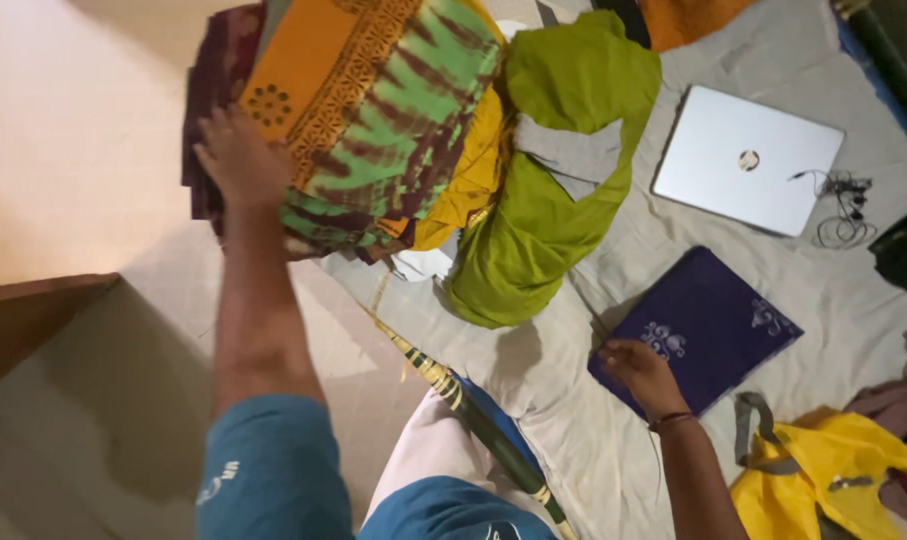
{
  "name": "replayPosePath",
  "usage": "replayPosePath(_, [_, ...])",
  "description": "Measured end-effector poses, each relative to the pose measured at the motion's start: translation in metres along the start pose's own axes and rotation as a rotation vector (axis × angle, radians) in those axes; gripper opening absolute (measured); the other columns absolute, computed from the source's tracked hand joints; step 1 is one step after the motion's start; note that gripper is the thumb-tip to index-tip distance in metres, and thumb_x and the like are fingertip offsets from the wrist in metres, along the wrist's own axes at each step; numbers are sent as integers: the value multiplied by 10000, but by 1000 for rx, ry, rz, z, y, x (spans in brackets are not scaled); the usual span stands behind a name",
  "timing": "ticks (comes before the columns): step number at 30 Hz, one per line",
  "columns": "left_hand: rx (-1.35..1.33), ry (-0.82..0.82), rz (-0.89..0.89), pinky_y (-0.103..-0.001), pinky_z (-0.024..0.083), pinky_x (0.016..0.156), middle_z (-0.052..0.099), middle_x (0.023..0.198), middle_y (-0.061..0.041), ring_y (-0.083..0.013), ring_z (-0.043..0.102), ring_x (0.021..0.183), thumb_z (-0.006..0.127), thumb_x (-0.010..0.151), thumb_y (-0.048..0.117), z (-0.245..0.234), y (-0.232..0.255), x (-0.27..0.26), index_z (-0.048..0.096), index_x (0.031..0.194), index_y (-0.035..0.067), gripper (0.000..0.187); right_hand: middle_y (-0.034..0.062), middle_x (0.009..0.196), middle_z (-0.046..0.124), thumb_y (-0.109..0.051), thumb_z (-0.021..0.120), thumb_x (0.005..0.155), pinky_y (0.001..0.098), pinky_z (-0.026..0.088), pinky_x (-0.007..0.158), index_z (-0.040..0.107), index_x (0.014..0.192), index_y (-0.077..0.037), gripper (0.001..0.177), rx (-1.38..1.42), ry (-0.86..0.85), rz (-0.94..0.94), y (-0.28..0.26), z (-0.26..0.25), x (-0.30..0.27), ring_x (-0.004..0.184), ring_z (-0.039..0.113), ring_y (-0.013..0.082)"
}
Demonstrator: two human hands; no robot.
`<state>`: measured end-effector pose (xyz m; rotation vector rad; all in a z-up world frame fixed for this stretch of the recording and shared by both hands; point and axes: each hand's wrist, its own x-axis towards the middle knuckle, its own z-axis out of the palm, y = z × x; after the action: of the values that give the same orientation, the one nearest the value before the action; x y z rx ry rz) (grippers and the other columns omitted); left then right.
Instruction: The person packs various fabrics and clothes into a yellow bag and a larger grey duffel bag by hand, folding the items and placing them inside before closing the duffel bag.
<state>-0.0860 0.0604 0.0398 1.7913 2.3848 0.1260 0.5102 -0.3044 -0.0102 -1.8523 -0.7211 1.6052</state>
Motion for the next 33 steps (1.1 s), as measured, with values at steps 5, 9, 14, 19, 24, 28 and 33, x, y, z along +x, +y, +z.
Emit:
replayPosePath(5, [-117, -336, -274, -641, 193, 1202, 441, 1549, -237, -442, 298, 1506, 632, 966, 457, -8, -15, 39, 340, 1552, 53, 769, 135, 1137, 741, -14, 635, 927, 339, 575, 894, 620, 1214, 25, 289, 114, 61, 139, 17, 1, 3, 1002, 707, 210])
replayPosePath(9, [-255, -239, -409, -564, 352, 1128, 460, 1524, -219, -439, 456, 1385, 727, 895, 439, 4, -39, 42, 364, 1516, 63, 812, 155, 1113, 724, -2, 646, 951, 340, 580, 926, 629, 1195, 61, 254, 141, -14, 2, 16, 11, 22, 1022, 709, 217])
replayPosePath(14, [-451, -159, -325, -496, 441, 1100, 551, 1419, -319, -472, 546, 1317, 758, 998, 466, 50, -90, 50, 374, 1501, -60, 823, 127, 1126, 735, 1, 644, 915, 342, 570, 865, 633, 1215, 6, 300, 53, -31, -2, -12, 31, 30, 982, 693, 202])
replayPosePath(19, [-521, 57, -296, -465, 413, 1012, 662, 1258, -218, -347, 626, 1173, 916, 810, 329, 51, -84, 43, 508, 1346, -25, 761, 124, 1123, 740, -24, 664, 917, 343, 561, 870, 641, 1223, -3, 307, 27, -14, 24, -33, 40, 18, 983, 698, 206])
replayPosePath(24, [-755, 136, -222, -353, 573, 855, 733, 1094, -158, -234, 726, 963, 903, 788, 229, 28, -64, 44, 655, 1167, -35, 524, 105, 1127, 739, -45, 667, 919, 344, 569, 891, 636, 1213, -13, 298, 76, 12, 50, -34, 39, 14, 998, 701, 197])
replayPosePath(28, [-1007, -218, -416, -325, 541, 681, 728, 985, -103, -190, 701, 792, 857, 787, 256, 5, -53, 37, 697, 1105, -20, 450, 92, 1121, 746, -46, 676, 900, 338, 575, 875, 653, 1209, -26, 310, 64, 38, 54, -38, 40, 5, 994, 717, 198])
replayPosePath(33, [-898, -724, -541, -297, 407, 565, 614, 909, -44, -137, 512, 615, 844, 820, 287, -35, -17, 15, 679, 1140, 52, 430, 87, 1131, 749, -87, 687, 914, 324, 542, 827, 662, 1233, -40, 323, 75, 40, 78, -52, 47, -15, 989, 710, 207])
